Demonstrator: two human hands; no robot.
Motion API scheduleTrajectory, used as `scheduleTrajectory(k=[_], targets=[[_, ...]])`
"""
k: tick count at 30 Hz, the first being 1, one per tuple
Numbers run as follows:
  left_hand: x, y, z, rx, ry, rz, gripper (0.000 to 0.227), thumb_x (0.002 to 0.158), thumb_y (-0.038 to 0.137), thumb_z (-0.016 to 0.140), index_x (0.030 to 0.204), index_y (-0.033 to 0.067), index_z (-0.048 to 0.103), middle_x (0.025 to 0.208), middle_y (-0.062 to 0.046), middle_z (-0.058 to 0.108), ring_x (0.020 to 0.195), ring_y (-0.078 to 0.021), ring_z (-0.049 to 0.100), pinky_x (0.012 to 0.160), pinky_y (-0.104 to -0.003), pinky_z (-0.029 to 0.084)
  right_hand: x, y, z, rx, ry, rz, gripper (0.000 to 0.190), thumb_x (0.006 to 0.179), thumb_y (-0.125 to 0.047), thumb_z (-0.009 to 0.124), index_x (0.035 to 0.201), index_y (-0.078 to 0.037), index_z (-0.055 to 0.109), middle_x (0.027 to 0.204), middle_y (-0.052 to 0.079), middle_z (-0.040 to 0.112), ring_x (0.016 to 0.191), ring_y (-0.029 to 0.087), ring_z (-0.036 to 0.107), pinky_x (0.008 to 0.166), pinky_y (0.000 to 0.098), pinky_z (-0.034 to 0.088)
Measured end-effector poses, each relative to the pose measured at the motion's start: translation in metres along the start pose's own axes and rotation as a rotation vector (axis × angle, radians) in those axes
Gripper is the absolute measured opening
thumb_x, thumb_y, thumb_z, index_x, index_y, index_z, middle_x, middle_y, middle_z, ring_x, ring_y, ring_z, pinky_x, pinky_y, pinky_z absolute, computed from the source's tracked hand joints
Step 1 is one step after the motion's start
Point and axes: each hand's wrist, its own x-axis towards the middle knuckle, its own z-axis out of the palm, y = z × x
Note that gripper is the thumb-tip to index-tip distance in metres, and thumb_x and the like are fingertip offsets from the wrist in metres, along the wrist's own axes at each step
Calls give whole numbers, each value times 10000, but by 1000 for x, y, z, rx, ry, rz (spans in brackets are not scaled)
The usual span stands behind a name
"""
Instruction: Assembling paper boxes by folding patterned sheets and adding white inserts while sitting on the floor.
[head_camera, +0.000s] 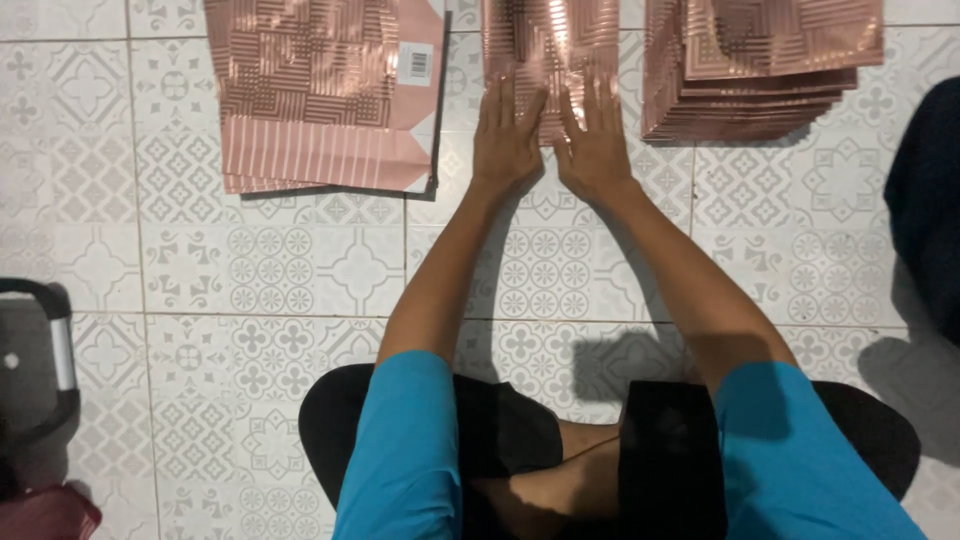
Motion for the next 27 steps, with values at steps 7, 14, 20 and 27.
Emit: scheduleTrajectory(k=[7, 14, 20, 27], targets=[[-1, 14, 12, -20, 218, 50, 627, 887, 168, 659, 1486, 123, 482, 1623, -281, 219, 1525, -516, 230, 1294, -595, 254, -1, -2, 0, -10, 48, -21, 626, 1064, -222, 481, 1606, 55, 331, 1634, 346, 121, 1510, 517, 61, 1227, 651, 88], [0, 40, -30, -102, 296, 24, 228, 865, 155, 646, 1080, 80, 621, 1198, -129, 538, 1076, -298, 515, 953, -422, 396, 7, -10, -9, -35, 157, -77, 580, 1041, -223, 547, 1522, 86, 453, 1590, 362, 247, 1467, 547, 196, 1196, 627, 180], [-6, 19, -74, -442, 178, -26, 183, 873, 165, 674, 1050, 125, 703, 1146, -49, 629, 1003, -267, 634, 838, -379, 536, 18, -17, -30, -31, 225, -22, 472, 923, -197, 599, 1329, 44, 609, 1420, 285, 431, 1300, 453, 401, 1064, 546, 329], [-50, -42, -189, -369, 412, -184, 318, 817, -59, 624, 1084, 97, 700, 1098, -6, 686, 980, -217, 645, 851, -342, 538, 26, -98, -65, 304, 650, -237, 131, 912, 57, 609, 913, -47, 689, 862, 73, 574, 836, 218, 517, 791, 347, 462]])
